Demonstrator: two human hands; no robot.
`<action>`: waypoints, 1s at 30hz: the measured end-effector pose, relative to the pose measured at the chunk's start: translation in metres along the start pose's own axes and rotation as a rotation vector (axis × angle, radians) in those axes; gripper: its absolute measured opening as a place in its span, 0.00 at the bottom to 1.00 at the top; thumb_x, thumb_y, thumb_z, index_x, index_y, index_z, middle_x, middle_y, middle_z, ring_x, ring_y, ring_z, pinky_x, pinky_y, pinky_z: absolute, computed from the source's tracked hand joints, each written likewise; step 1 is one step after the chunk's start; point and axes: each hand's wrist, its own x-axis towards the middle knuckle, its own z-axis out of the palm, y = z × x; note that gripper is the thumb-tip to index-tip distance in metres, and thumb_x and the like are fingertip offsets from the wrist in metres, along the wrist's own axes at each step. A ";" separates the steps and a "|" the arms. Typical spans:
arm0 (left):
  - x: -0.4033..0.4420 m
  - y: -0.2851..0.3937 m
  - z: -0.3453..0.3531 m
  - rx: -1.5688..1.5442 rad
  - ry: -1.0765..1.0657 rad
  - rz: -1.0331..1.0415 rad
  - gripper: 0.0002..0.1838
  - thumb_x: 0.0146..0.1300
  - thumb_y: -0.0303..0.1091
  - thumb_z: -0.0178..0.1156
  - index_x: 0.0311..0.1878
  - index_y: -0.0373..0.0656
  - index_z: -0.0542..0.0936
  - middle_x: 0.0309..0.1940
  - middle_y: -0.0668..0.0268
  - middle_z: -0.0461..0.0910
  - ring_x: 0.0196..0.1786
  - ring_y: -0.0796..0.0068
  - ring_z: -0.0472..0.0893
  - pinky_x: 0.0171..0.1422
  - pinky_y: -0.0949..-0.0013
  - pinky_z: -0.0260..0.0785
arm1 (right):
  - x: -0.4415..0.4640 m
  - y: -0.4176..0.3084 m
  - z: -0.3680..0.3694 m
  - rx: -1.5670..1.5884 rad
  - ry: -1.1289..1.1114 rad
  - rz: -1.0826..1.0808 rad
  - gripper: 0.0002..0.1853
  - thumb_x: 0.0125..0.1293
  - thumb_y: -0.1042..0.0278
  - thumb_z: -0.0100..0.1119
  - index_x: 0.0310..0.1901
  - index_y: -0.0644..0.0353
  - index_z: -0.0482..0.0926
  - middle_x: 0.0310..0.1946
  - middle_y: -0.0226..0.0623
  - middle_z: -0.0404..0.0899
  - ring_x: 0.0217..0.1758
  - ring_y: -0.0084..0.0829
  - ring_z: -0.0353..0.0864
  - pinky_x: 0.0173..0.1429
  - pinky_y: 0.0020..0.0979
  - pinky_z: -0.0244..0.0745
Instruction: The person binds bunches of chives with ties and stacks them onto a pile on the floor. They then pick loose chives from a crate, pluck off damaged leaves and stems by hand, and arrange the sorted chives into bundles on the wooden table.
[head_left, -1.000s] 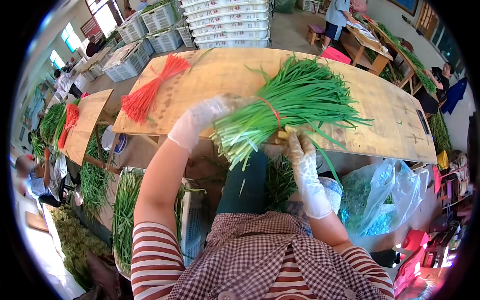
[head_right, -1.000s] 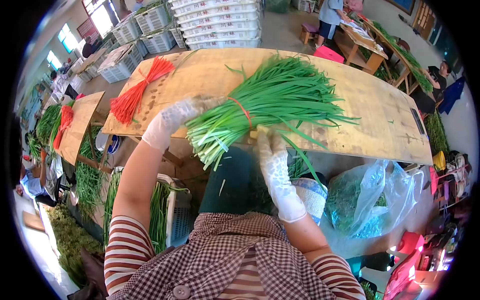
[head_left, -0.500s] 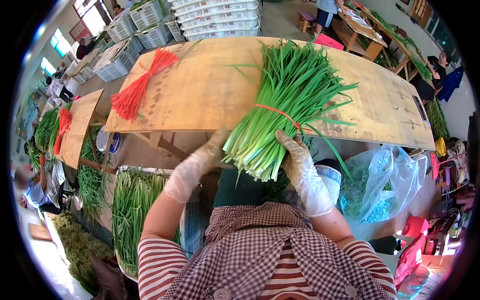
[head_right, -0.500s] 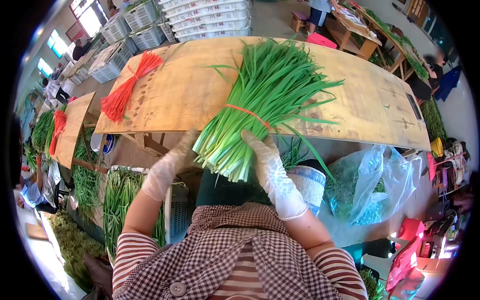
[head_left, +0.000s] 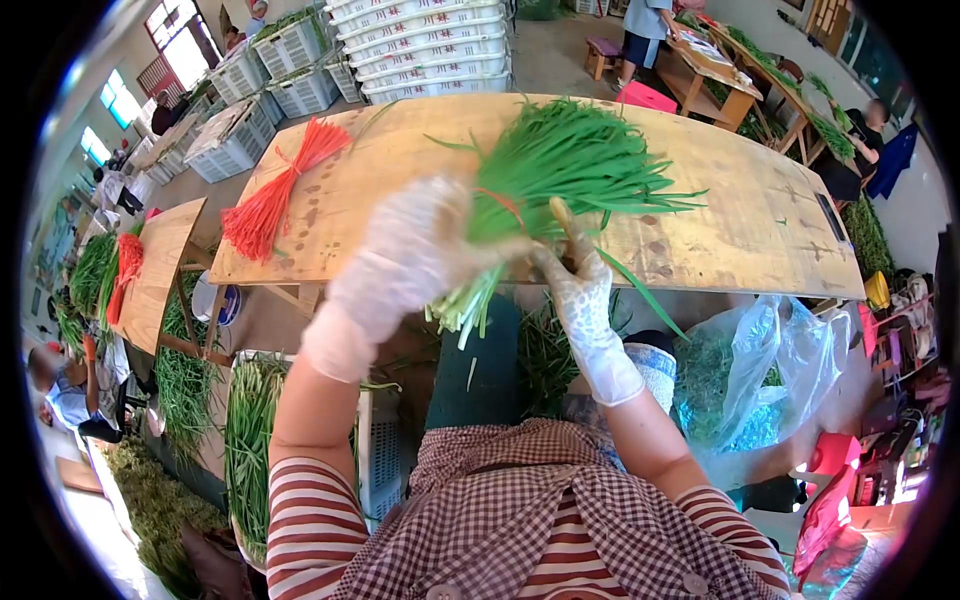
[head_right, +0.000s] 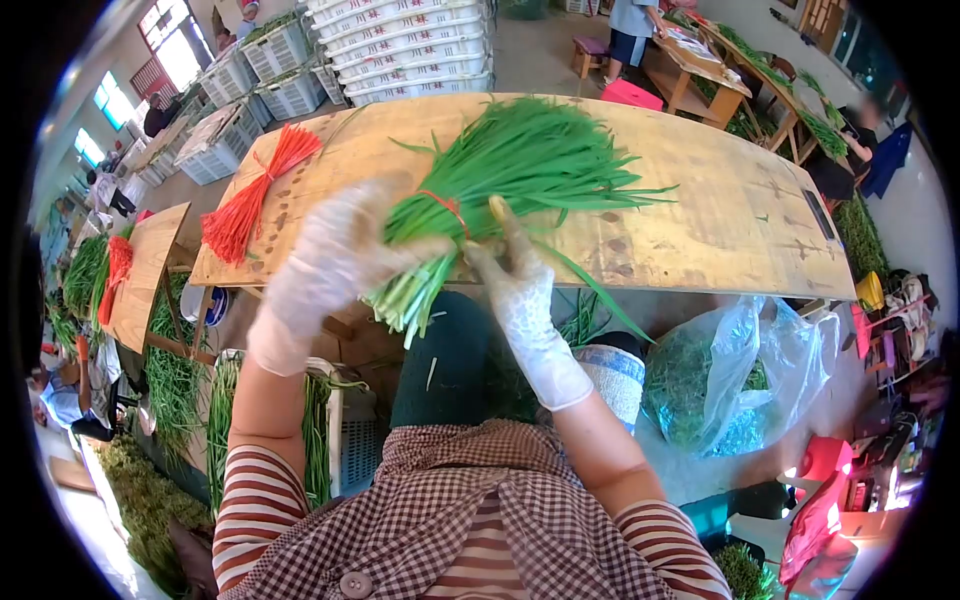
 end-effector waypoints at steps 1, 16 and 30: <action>0.004 0.006 0.011 0.104 -0.010 0.046 0.44 0.50 0.58 0.70 0.60 0.30 0.71 0.54 0.49 0.77 0.59 0.55 0.76 0.64 0.60 0.67 | 0.009 -0.001 0.000 -0.138 -0.039 -0.122 0.22 0.63 0.72 0.63 0.59 0.62 0.75 0.32 0.29 0.80 0.27 0.18 0.76 0.32 0.22 0.76; 0.051 -0.039 0.059 0.054 -0.106 -0.093 0.47 0.39 0.50 0.76 0.59 0.31 0.67 0.46 0.45 0.77 0.51 0.49 0.79 0.55 0.57 0.73 | 0.098 0.003 -0.055 0.679 0.103 0.117 0.15 0.70 0.58 0.56 0.29 0.57 0.77 0.19 0.28 0.74 0.19 0.20 0.69 0.25 0.23 0.66; 0.045 -0.018 0.089 -0.267 0.429 0.123 0.18 0.50 0.35 0.69 0.46 0.43 0.83 0.39 0.59 0.80 0.46 0.58 0.79 0.53 0.61 0.71 | 0.066 0.015 0.013 0.606 -0.146 0.238 0.08 0.70 0.69 0.55 0.38 0.64 0.81 0.26 0.28 0.78 0.26 0.17 0.70 0.30 0.19 0.67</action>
